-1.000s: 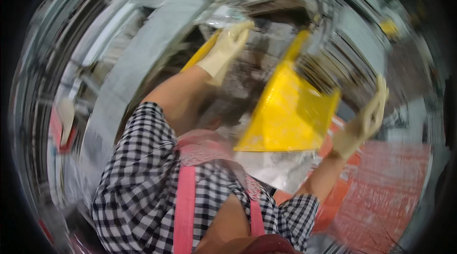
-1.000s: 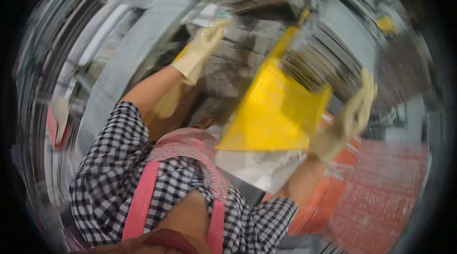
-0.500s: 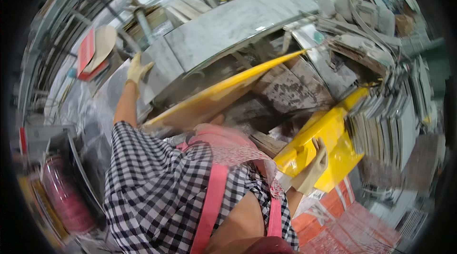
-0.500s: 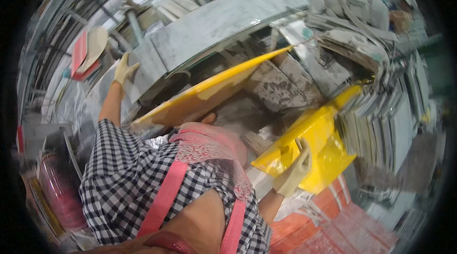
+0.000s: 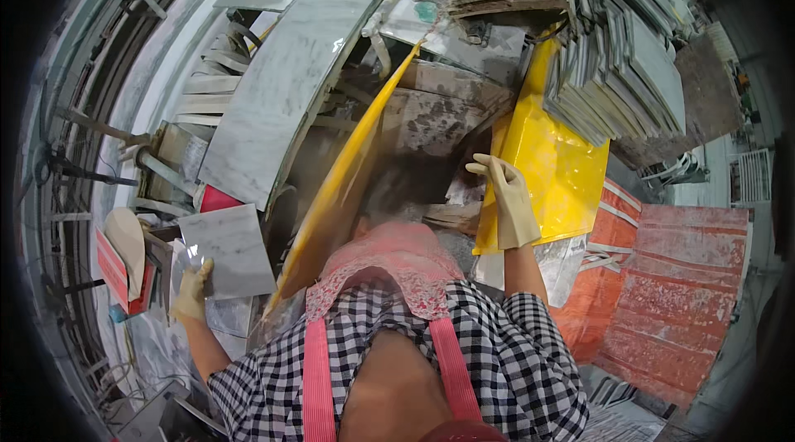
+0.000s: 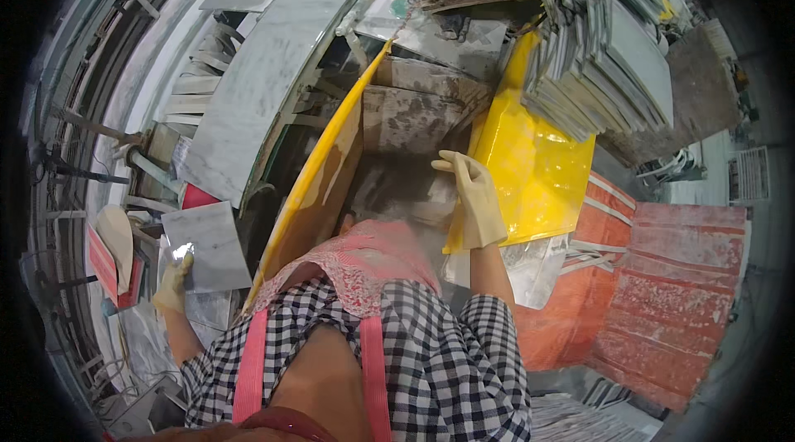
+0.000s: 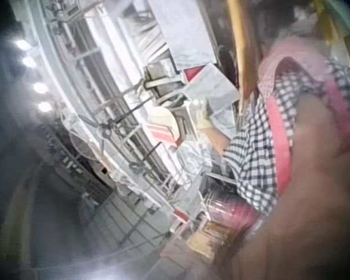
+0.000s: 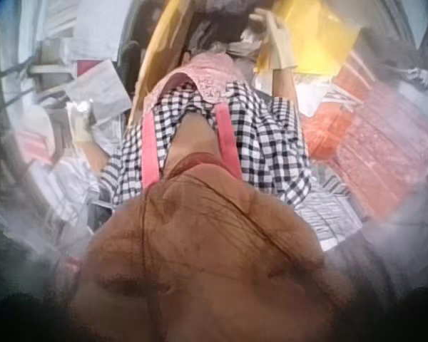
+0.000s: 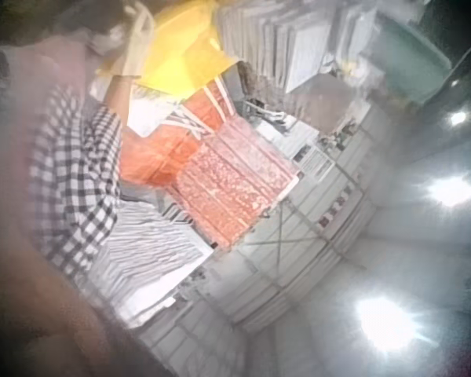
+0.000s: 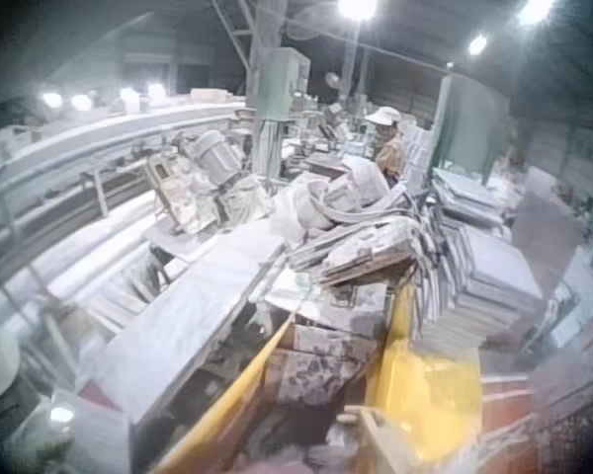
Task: The person repeatedly picks up stacks of gray rectangular tiles and places them onto a yellow conveyor or chute. The person wears gloves and a checkered shirt with a pink apron. The camera is head-mounted and shows the hands and tiles throughout the task.
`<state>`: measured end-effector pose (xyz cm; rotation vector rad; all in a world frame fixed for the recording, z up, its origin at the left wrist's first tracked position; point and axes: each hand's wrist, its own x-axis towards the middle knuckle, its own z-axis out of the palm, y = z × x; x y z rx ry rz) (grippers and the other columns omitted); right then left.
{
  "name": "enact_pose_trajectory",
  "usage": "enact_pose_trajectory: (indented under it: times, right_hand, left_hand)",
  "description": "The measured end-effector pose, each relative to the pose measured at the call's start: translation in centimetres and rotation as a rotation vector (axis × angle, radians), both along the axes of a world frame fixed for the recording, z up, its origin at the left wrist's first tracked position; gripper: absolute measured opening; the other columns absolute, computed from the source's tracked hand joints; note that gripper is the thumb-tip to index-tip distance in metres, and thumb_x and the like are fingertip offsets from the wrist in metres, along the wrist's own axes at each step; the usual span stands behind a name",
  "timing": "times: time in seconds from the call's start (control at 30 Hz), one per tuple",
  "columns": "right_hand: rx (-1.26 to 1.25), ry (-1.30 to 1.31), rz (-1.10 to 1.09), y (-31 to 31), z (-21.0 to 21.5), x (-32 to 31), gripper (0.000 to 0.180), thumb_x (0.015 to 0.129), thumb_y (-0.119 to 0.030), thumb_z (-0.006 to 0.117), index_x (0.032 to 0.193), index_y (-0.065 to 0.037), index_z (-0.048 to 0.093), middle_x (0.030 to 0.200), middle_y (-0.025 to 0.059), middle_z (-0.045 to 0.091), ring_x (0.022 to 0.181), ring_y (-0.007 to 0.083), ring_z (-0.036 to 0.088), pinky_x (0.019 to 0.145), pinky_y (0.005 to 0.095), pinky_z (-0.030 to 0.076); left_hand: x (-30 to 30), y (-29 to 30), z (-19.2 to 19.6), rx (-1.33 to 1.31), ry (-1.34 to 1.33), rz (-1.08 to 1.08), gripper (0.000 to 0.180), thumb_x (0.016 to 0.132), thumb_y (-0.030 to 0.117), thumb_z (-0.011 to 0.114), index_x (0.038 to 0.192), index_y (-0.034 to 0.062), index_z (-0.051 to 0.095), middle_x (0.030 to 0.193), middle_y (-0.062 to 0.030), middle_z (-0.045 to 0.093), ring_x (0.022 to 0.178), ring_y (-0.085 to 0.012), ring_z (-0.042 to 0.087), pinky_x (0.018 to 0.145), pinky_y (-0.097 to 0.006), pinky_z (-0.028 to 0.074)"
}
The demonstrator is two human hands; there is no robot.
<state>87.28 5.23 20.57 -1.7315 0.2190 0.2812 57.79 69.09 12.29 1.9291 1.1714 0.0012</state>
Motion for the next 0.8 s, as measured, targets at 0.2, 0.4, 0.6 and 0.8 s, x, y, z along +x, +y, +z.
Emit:
enact_pose_trajectory:
  times: [0.2, 0.4, 0.6, 0.8]
  right_hand:
    - [0.060, 0.043, 0.164, 0.9, -0.7, 1.5, 0.043, 0.107, -0.037, 0.053, 0.123, -0.001, 0.070, 0.105, 0.0047, 0.079, 0.082, 0.0046, 0.056, 0.079, 0.0192, 0.040]
    - [0.143, -0.118, 0.300, -1.0, 1.0, 0.6, 0.041, 0.108, -0.034, 0.051, 0.125, -0.002, 0.070, 0.111, 0.0058, 0.078, 0.110, 0.0091, 0.063, 0.102, 0.0279, 0.044]
    - [0.187, -0.289, 0.030, -7.6, 3.6, -1.0, 0.036, 0.108, -0.028, 0.054, 0.124, 0.000, 0.071, 0.106, 0.0054, 0.079, 0.105, 0.0100, 0.066, 0.097, 0.0256, 0.047]
    - [0.102, -0.434, -0.325, -14.3, 6.1, -3.2, 0.035, 0.109, -0.023, 0.054, 0.122, 0.004, 0.071, 0.104, 0.0125, 0.078, 0.105, 0.0147, 0.070, 0.097, 0.0270, 0.048]
  left_hand:
    - [-1.8, -7.2, 12.6, 0.308, -0.054, -0.282, 0.049, 0.101, 0.038, 0.064, 0.127, -0.0036, 0.065, 0.127, -0.0109, 0.064, 0.112, -0.0207, 0.058, 0.098, -0.034, 0.044]
    - [3.8, -10.8, 22.8, 0.245, -0.170, -0.053, 0.049, 0.102, 0.037, 0.063, 0.129, -0.0037, 0.065, 0.118, -0.0099, 0.068, 0.099, -0.0193, 0.064, 0.089, -0.033, 0.051]
    - [16.6, -14.8, 25.0, -0.189, -0.653, -0.160, 0.063, 0.103, 0.042, 0.060, 0.145, -0.0047, 0.054, 0.136, -0.0150, 0.064, 0.118, -0.0231, 0.065, 0.103, -0.034, 0.050]
    - [37.7, -31.3, 24.9, -0.656, -1.003, -0.567, 0.053, 0.104, 0.032, 0.061, 0.146, 0.0004, 0.054, 0.144, -0.0127, 0.059, 0.130, -0.0216, 0.059, 0.109, -0.034, 0.047]
